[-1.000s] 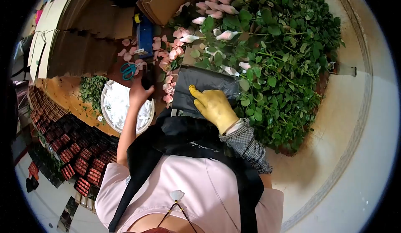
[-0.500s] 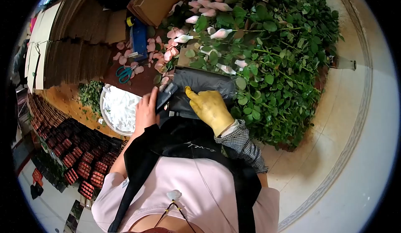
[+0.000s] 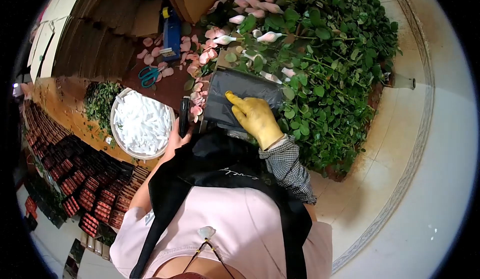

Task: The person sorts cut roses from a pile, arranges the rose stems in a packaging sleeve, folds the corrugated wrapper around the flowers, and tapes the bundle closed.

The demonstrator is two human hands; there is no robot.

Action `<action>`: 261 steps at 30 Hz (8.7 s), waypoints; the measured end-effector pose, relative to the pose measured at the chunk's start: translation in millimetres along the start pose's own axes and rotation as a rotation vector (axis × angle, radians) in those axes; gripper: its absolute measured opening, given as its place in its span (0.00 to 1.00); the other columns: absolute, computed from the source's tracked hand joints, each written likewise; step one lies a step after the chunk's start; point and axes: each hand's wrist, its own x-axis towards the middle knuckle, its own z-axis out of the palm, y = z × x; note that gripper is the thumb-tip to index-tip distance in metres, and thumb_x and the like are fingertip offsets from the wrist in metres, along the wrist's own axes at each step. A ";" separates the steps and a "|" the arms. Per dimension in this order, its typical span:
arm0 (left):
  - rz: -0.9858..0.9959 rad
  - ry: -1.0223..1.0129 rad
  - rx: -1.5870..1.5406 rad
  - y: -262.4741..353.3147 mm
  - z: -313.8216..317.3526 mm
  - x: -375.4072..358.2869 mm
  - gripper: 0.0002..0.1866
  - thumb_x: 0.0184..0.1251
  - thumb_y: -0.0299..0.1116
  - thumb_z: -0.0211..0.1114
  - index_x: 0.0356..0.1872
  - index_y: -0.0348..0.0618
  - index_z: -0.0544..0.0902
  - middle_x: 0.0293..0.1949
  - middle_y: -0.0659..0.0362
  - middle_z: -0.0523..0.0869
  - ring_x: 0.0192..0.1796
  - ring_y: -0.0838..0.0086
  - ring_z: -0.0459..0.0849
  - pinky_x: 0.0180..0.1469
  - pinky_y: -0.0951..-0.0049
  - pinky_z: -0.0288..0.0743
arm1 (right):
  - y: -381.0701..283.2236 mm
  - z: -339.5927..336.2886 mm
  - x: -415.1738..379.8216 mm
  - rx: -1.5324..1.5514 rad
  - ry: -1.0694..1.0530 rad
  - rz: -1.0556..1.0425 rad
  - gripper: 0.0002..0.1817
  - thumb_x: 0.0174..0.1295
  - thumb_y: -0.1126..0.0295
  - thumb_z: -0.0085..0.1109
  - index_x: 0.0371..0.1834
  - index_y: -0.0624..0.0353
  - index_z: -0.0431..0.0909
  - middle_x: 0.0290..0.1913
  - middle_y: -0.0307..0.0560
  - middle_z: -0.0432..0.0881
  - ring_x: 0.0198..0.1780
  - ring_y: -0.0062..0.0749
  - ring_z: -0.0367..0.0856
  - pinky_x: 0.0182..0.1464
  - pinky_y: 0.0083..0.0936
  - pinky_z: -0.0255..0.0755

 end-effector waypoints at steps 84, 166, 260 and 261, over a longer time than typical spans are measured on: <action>0.874 -0.722 0.474 196.1 68.8 55.0 0.49 0.56 0.34 0.77 0.76 0.36 0.56 0.74 0.46 0.66 0.76 0.49 0.64 0.75 0.56 0.61 | -43.5 -21.3 -129.3 1.273 0.493 0.818 0.15 0.70 0.58 0.63 0.46 0.60 0.80 0.28 0.37 0.81 0.28 0.20 0.77 0.34 0.21 0.74; 0.521 0.310 0.751 -8.4 -121.1 102.6 0.17 0.59 0.31 0.70 0.49 0.40 0.83 0.46 0.48 0.80 0.54 0.50 0.76 0.58 0.51 0.70 | -77.2 109.5 192.7 -0.027 0.083 0.265 0.17 0.64 0.52 0.58 0.43 0.51 0.87 0.43 0.48 0.88 0.47 0.49 0.86 0.50 0.41 0.78; 1.069 -0.539 1.110 226.0 181.2 106.5 0.33 0.50 0.40 0.80 0.57 0.43 0.76 0.53 0.47 0.77 0.60 0.51 0.74 0.67 0.51 0.67 | 60.9 69.2 -175.7 1.666 0.764 0.448 0.19 0.76 0.57 0.55 0.35 0.63 0.80 0.31 0.42 0.82 0.36 0.27 0.83 0.44 0.26 0.75; 1.068 -0.736 1.047 226.9 167.8 90.5 0.35 0.48 0.40 0.81 0.58 0.44 0.76 0.53 0.47 0.76 0.61 0.51 0.73 0.67 0.50 0.67 | 61.2 70.2 -179.4 1.709 0.737 0.431 0.18 0.76 0.56 0.55 0.35 0.61 0.80 0.32 0.41 0.83 0.36 0.26 0.83 0.44 0.25 0.75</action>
